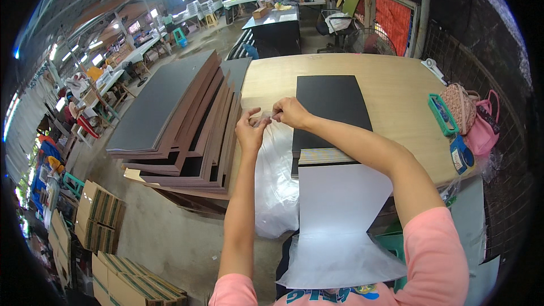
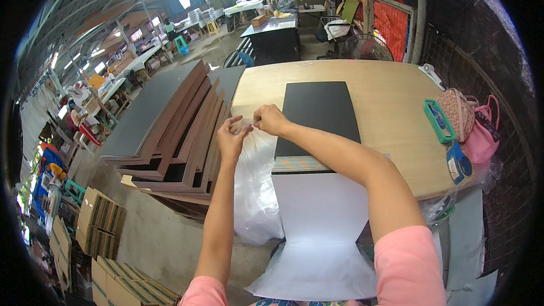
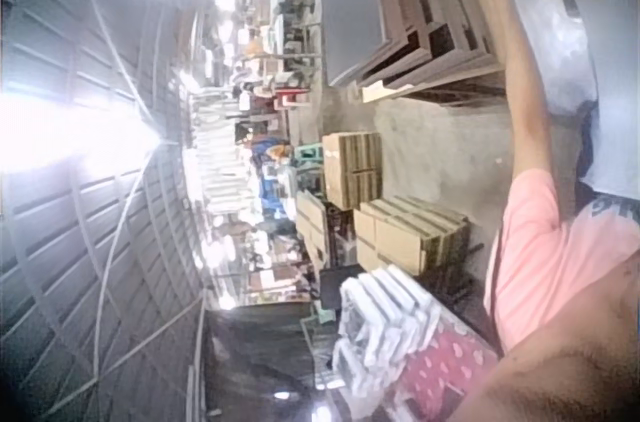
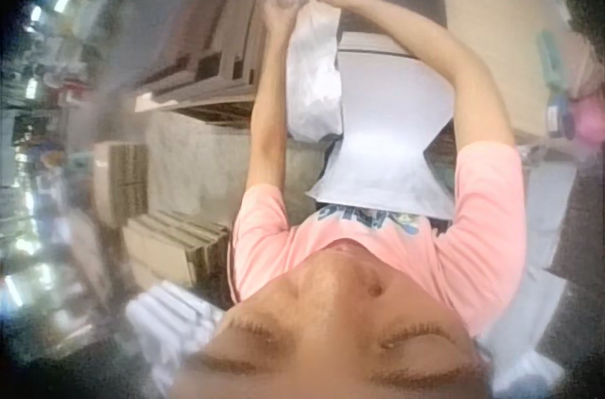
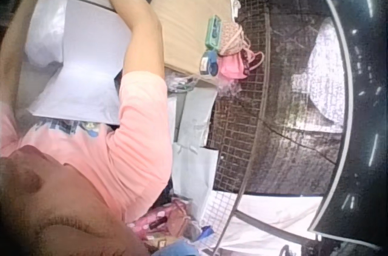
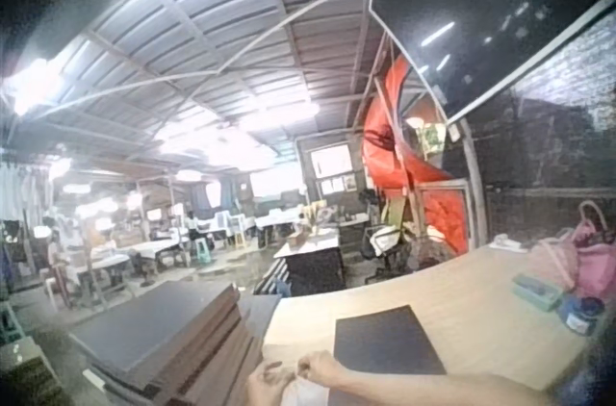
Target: The person organizes dark boards into a stack, picks up a light-colored stool to reposition it, and begins wrapping a board in a plastic sheet.
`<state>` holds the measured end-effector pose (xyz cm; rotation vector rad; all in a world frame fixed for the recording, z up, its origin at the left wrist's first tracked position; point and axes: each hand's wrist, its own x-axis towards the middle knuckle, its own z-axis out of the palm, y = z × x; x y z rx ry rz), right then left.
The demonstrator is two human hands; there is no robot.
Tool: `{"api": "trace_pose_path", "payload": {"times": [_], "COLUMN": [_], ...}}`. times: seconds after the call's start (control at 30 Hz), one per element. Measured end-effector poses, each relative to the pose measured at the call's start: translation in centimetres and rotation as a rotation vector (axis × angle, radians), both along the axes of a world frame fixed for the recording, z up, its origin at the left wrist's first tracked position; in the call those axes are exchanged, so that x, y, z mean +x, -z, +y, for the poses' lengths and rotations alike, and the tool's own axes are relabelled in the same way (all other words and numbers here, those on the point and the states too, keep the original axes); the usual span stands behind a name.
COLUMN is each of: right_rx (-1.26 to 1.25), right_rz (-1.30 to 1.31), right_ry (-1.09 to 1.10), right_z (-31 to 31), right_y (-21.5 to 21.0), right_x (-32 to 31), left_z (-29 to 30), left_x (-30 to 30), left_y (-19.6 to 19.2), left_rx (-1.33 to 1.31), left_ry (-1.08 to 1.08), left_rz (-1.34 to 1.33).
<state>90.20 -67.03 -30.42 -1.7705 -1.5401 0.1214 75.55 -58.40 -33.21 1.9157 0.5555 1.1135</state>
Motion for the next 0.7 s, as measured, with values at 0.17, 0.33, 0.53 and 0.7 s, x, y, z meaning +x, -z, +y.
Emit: {"api": "trace_pose_path", "payload": {"times": [0.17, 0.33, 0.53, 0.7], "right_rx": [0.120, 0.171, -0.191, -1.047], "right_rz": [-0.042, -0.114, -0.207, 0.368], "right_ry": [0.061, 0.067, -0.390, -1.218], "right_z": [-0.1, 0.3, 0.3, -2.3], "right_y": [0.1, 0.9, -0.2, -5.2], "right_x": [-0.2, 0.3, 0.3, -12.8], "left_z": [0.7, 1.8, 1.3, 1.5], "left_x": [0.7, 0.2, -2.3, -20.9], "left_y": [1.4, 2.2, 5.1, -3.5], "left_rx": [-0.108, -0.206, -0.523, -0.341], "left_ry": [0.050, 0.188, 1.293, 1.160], "left_rz": [-0.026, 0.069, 0.441, 0.338]}}
